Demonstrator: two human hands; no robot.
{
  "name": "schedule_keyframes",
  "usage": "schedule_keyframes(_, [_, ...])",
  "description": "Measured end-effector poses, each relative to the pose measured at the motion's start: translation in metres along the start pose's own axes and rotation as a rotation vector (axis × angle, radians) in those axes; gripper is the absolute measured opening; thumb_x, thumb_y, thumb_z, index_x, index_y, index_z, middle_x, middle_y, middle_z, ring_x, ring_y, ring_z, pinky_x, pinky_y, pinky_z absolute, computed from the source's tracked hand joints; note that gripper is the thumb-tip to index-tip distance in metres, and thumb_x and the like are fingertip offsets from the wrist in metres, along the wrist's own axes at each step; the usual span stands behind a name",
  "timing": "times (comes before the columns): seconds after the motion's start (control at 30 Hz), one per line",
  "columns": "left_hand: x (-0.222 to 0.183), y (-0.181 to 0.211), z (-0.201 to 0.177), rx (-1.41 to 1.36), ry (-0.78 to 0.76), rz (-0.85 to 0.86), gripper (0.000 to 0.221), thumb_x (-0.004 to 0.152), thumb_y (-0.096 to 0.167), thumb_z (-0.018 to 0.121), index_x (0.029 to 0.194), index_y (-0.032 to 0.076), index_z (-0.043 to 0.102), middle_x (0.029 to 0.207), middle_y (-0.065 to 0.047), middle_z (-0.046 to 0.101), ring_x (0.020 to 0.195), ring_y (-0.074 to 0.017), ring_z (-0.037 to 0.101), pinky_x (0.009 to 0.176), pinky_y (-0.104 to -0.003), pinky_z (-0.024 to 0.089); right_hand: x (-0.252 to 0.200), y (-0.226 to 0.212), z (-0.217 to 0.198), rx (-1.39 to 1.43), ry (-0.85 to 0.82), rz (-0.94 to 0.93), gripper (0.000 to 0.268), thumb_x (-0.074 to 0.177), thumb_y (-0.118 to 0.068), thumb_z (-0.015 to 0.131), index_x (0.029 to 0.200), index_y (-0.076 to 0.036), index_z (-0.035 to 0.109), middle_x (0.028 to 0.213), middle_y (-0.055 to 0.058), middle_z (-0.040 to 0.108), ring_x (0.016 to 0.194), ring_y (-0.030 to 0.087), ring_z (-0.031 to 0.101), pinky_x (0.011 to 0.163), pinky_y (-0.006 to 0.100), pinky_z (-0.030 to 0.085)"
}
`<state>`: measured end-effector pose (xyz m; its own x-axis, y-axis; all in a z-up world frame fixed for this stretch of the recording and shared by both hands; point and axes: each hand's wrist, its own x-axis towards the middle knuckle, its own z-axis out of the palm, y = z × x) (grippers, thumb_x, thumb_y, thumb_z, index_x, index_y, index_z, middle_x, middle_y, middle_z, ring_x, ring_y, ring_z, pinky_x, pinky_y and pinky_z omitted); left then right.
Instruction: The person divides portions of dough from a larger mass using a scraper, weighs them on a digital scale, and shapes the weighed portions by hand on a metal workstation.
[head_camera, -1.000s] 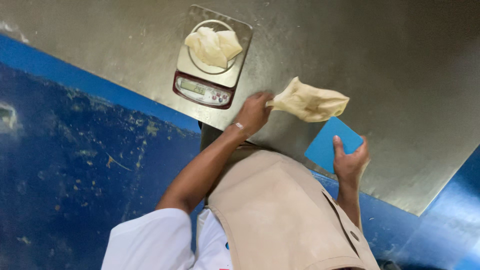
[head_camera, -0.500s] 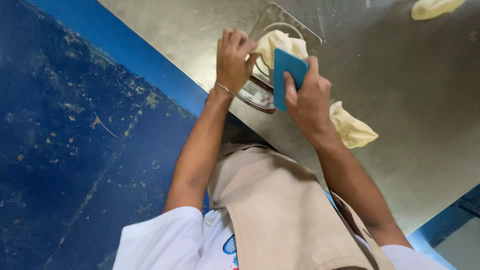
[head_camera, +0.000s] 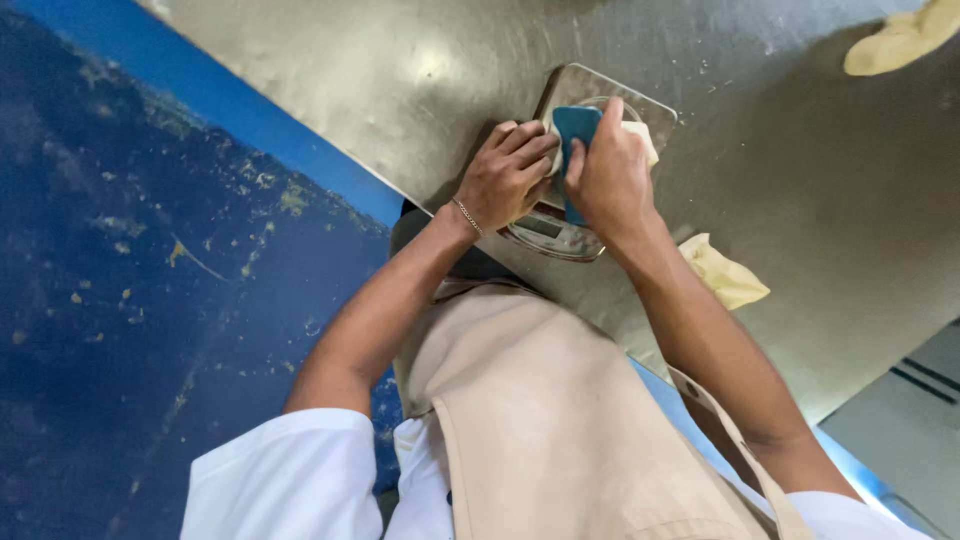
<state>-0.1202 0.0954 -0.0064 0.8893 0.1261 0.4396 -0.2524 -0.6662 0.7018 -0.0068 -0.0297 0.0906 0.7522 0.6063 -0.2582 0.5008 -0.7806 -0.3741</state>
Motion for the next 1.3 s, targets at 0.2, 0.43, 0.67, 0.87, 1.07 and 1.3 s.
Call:
schedule_keyframes(0.2, [0.012,-0.01,-0.008,-0.076,-0.032,0.033,0.021,0.087,0.013,0.077,0.105,0.005,0.07,0.12,-0.006,0.068,0.12,-0.0266,0.058,0.104,-0.044,0.044,-0.037,-0.021,-0.004,0.076,0.0,0.046,0.024,0.101,-0.003,0.065,0.115,0.002,0.046,0.085,0.033,0.066,0.084,0.055,0.065,0.07,0.061,0.048])
schedule_keyframes(0.43, [0.018,-0.006,0.016,-0.418,0.154,-0.695,0.011,0.089,0.01,0.076,0.095,0.005,0.068,0.093,-0.007,0.073,0.084,-0.0207,0.074,0.078,-0.038,0.06,-0.081,-0.006,-0.027,-0.14,-0.337,0.205,0.037,0.089,-0.007,0.063,0.12,0.004,0.044,0.077,0.033,0.066,0.076,0.054,0.066,0.069,0.061,0.05])
schedule_keyframes(0.67, [0.01,-0.066,-0.05,-1.165,0.54,-0.753,0.025,0.096,-0.001,0.053,0.12,-0.001,0.06,0.096,-0.007,0.065,0.079,-0.0183,0.068,0.071,-0.035,0.065,-0.15,0.055,-0.047,-0.069,-0.379,0.272,0.043,0.09,-0.024,0.073,0.12,-0.001,0.053,0.078,0.031,0.068,0.078,0.051,0.067,0.068,0.056,0.054])
schedule_keyframes(0.87, [-0.024,-0.028,-0.063,-1.2,0.5,-0.779,0.017,0.109,0.011,0.061,0.116,-0.003,0.064,0.096,-0.011,0.069,0.083,-0.0166,0.068,0.074,-0.033,0.062,-0.193,0.117,-0.041,0.103,-0.151,0.398,0.042,0.088,-0.029,0.078,0.117,-0.003,0.062,0.084,0.026,0.071,0.078,0.04,0.074,0.068,0.047,0.057])
schedule_keyframes(1.07, [-0.051,0.049,-0.04,-0.857,0.035,-0.879,0.015,0.105,0.016,0.068,0.108,0.001,0.067,0.091,-0.005,0.075,0.081,-0.0069,0.07,0.078,-0.022,0.059,-0.238,0.16,-0.018,0.103,-0.114,0.378,0.047,0.083,-0.027,0.083,0.12,-0.004,0.065,0.086,0.024,0.073,0.08,0.039,0.074,0.07,0.046,0.057])
schedule_keyframes(1.3, [-0.063,0.108,-0.019,-0.689,-0.312,-0.842,0.015,0.094,0.007,0.067,0.108,0.005,0.071,0.086,0.0,0.072,0.077,-0.0076,0.065,0.069,-0.024,0.055,-0.254,0.171,0.005,0.149,0.077,0.223,0.045,0.082,-0.022,0.083,0.118,-0.001,0.065,0.1,0.025,0.073,0.093,0.04,0.072,0.081,0.046,0.056])
